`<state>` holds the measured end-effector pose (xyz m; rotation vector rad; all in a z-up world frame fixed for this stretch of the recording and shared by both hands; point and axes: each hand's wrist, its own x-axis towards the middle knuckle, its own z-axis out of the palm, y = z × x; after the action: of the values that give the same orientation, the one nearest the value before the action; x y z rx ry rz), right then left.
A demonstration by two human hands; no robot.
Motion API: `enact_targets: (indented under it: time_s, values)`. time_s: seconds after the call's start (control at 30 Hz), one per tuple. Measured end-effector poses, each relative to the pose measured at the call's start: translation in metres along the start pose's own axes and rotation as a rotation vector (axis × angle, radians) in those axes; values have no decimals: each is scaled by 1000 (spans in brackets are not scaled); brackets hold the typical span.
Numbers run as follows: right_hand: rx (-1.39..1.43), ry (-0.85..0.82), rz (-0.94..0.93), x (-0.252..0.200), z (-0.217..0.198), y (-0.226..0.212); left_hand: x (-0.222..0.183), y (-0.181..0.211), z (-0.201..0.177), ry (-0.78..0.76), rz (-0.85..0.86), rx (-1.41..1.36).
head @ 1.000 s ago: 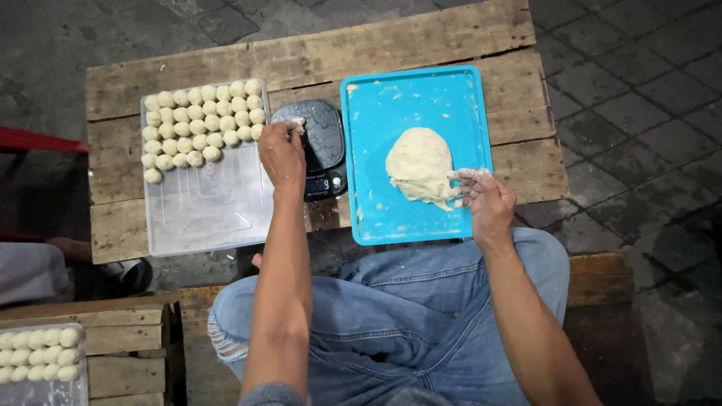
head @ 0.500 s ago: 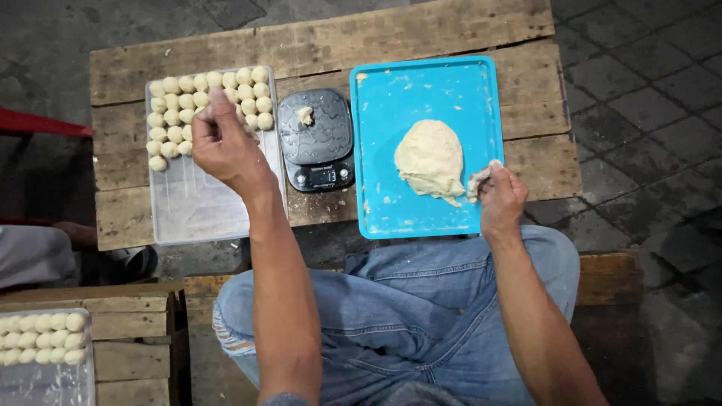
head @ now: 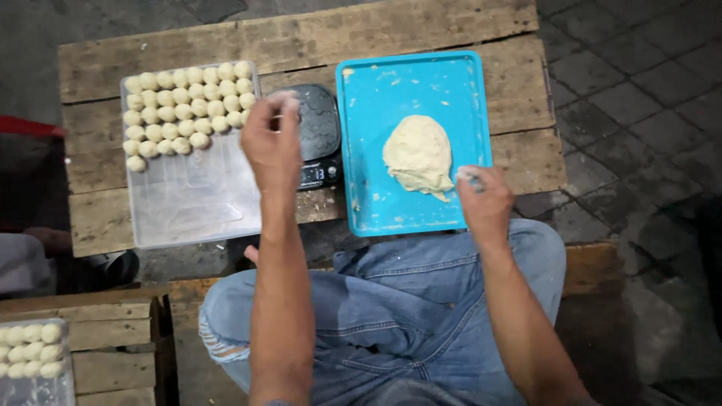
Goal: Weighing small portions of dough on a digital scale and rolling them into uniform balls by hand.
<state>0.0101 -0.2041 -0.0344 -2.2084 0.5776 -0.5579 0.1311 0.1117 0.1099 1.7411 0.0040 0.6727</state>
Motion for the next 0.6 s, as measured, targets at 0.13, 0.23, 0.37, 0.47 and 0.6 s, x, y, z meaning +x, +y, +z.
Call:
enact_targets:
  time_s: [0.13, 0.23, 0.37, 0.47, 0.6]
  values:
    - [-347, -249, -125, -20, -20, -25, -18, 5, 22, -300, 7, 25]
    - [-452, -319, -125, -19, -11, -22, -31, -1, 39, -383, 67, 36]
    - [-435, -326, -123, -17, 18, 19, -44, -2, 48, -465, 31, -2]
    - [-401, -254, -32, -10, 18, 32, -53, -6, 49, -589, 12, 124]
    - [-214, -180, 93, -11, 13, 37, -78, -20, 67, -741, -27, 254]
